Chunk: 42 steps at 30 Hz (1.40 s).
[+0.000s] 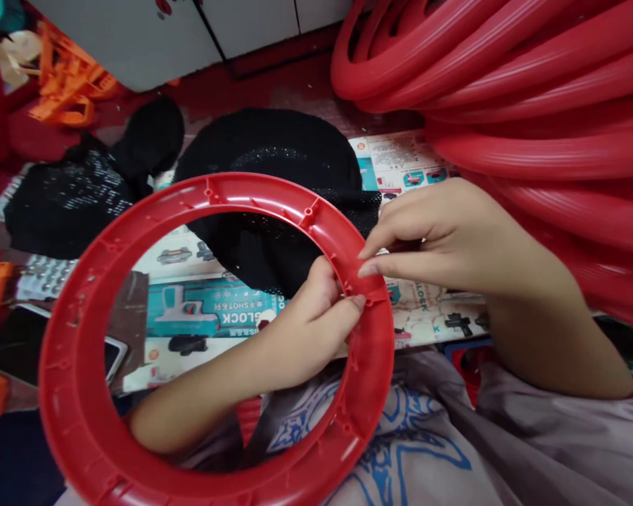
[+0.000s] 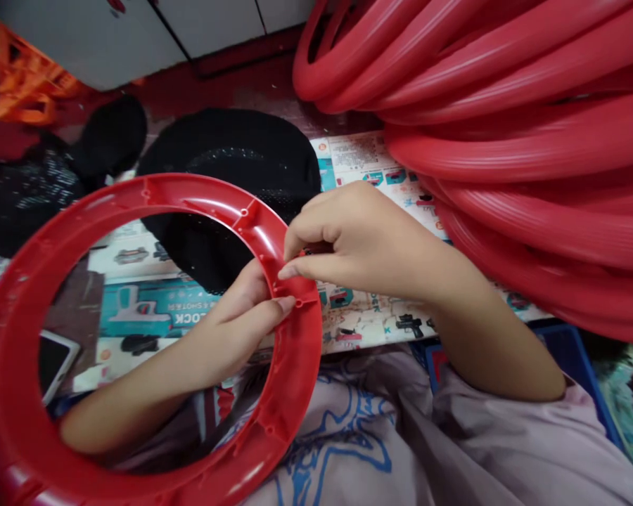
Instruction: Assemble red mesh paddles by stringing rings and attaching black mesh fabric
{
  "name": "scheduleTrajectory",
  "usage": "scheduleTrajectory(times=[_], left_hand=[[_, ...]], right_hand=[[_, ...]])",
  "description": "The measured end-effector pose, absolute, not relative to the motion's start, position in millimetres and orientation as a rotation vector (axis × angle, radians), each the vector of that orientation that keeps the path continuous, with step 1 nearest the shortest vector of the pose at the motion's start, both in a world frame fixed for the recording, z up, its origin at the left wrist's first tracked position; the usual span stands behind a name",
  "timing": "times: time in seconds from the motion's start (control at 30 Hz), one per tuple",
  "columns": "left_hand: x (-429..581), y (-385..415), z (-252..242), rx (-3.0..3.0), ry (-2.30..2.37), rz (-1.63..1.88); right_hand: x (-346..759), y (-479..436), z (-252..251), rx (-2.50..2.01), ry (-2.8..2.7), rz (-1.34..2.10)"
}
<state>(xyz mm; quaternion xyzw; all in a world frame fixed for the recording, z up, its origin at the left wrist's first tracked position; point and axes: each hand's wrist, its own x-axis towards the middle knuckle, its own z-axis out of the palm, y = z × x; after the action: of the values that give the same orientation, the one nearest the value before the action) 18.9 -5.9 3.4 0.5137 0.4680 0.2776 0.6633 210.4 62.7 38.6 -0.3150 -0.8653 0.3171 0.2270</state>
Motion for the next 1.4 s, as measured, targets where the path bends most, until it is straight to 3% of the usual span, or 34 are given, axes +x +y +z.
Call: scheduleTrajectory(times=[0.27, 0.83, 1.03, 1.23, 1.4], left_hand=[[6, 6, 25, 1.534, 0.799, 0.220], [6, 2, 27, 1.631, 0.849, 0.078], [14, -8, 19, 1.421, 0.832, 0.349], [23, -10, 13, 0.944, 0.704, 0.752], [28, -5, 14, 0.873, 0.862, 0.765]], right_hand=[[213, 58, 46, -0.665, -2.441, 0.853], [214, 61, 43, -0.701, -2.426, 1.034], [212, 58, 44, -0.833, -2.429, 0.903], [206, 54, 40, -0.673, -2.376, 0.945], [202, 54, 37, -0.719, -2.441, 0.956]])
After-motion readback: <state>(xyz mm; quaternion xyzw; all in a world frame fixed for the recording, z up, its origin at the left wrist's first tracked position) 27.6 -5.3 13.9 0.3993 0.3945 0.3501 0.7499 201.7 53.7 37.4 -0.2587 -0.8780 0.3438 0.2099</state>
